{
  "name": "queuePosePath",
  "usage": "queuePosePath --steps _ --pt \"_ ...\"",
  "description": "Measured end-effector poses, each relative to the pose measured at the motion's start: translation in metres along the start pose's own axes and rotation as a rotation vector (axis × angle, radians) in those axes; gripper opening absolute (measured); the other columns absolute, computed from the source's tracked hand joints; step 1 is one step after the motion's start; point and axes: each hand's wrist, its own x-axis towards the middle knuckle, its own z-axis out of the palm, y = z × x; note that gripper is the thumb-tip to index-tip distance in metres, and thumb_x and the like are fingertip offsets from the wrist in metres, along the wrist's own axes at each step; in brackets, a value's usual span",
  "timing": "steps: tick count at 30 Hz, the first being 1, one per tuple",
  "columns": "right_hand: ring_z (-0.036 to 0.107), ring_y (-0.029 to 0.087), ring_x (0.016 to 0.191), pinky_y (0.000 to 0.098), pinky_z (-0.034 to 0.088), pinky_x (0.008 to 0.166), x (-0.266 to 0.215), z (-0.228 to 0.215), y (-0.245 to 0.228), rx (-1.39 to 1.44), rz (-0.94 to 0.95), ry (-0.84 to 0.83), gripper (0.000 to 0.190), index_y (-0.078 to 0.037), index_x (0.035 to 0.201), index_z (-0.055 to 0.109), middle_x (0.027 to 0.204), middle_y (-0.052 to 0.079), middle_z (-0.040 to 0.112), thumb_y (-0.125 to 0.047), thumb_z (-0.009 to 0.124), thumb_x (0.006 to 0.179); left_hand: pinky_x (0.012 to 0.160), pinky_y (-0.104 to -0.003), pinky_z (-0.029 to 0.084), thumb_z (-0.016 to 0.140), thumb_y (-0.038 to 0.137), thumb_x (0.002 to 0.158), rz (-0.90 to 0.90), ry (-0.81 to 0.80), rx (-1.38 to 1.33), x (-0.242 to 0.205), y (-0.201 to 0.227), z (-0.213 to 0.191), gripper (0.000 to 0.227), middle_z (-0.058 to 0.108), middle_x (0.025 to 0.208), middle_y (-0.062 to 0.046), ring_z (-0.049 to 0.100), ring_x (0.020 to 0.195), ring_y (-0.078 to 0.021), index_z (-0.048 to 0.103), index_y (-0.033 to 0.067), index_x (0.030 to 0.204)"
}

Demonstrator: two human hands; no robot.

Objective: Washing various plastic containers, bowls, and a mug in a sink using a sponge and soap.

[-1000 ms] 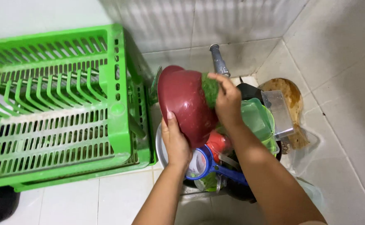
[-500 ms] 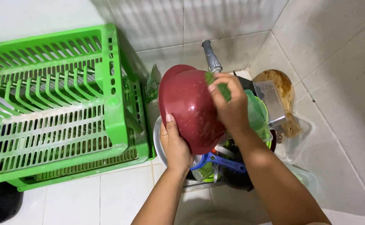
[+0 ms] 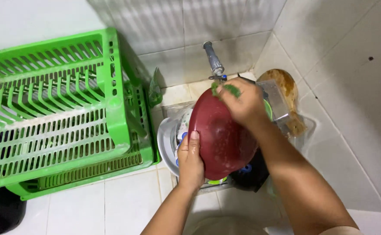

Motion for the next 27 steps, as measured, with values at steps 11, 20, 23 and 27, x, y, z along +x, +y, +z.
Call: queuePosePath --steps 11,20,23,27 --pt "0.074 0.026 0.104 0.0425 0.057 0.098 -0.024 0.000 0.010 -0.020 -0.283 -0.094 0.013 -0.008 0.097 0.075 0.107 0.009 0.076 -0.015 0.073 0.087 0.094 -0.038 0.056 0.043 0.057 0.101 -0.100 0.029 -0.032 -0.015 0.013 -0.005 0.068 0.070 0.122 -0.017 0.068 0.105 -0.0233 0.062 -0.0029 0.128" --pt "0.070 0.034 0.104 0.0515 0.051 0.097 -0.064 0.002 -0.056 -0.161 -0.584 -0.104 0.023 -0.006 0.092 0.074 0.107 0.013 0.074 -0.021 0.078 0.075 0.093 -0.042 0.056 0.040 0.055 0.105 -0.115 0.057 -0.129 -0.009 0.011 -0.004 0.067 0.069 0.122 -0.020 0.068 0.108 -0.0274 0.059 -0.0045 0.130" --pt "0.070 0.032 0.113 0.0483 0.052 0.104 -0.057 -0.001 -0.007 -0.026 -0.513 -0.095 0.022 -0.007 0.103 0.074 0.118 0.012 0.072 -0.019 0.075 0.085 0.093 -0.045 0.056 0.040 0.054 0.104 -0.152 0.064 -0.172 -0.015 0.024 0.005 0.065 0.068 0.123 -0.020 0.068 0.108 -0.0285 0.058 -0.0023 0.131" --pt "0.074 0.027 0.106 0.0396 0.057 0.097 -0.040 -0.002 0.040 0.103 0.151 -0.023 0.018 -0.011 0.107 0.076 0.113 0.010 0.075 -0.021 0.071 0.092 0.096 -0.046 0.057 0.042 0.051 0.099 -0.198 0.102 -0.116 -0.017 0.031 0.015 0.059 0.067 0.128 -0.016 0.069 0.111 -0.0274 0.057 0.0043 0.132"
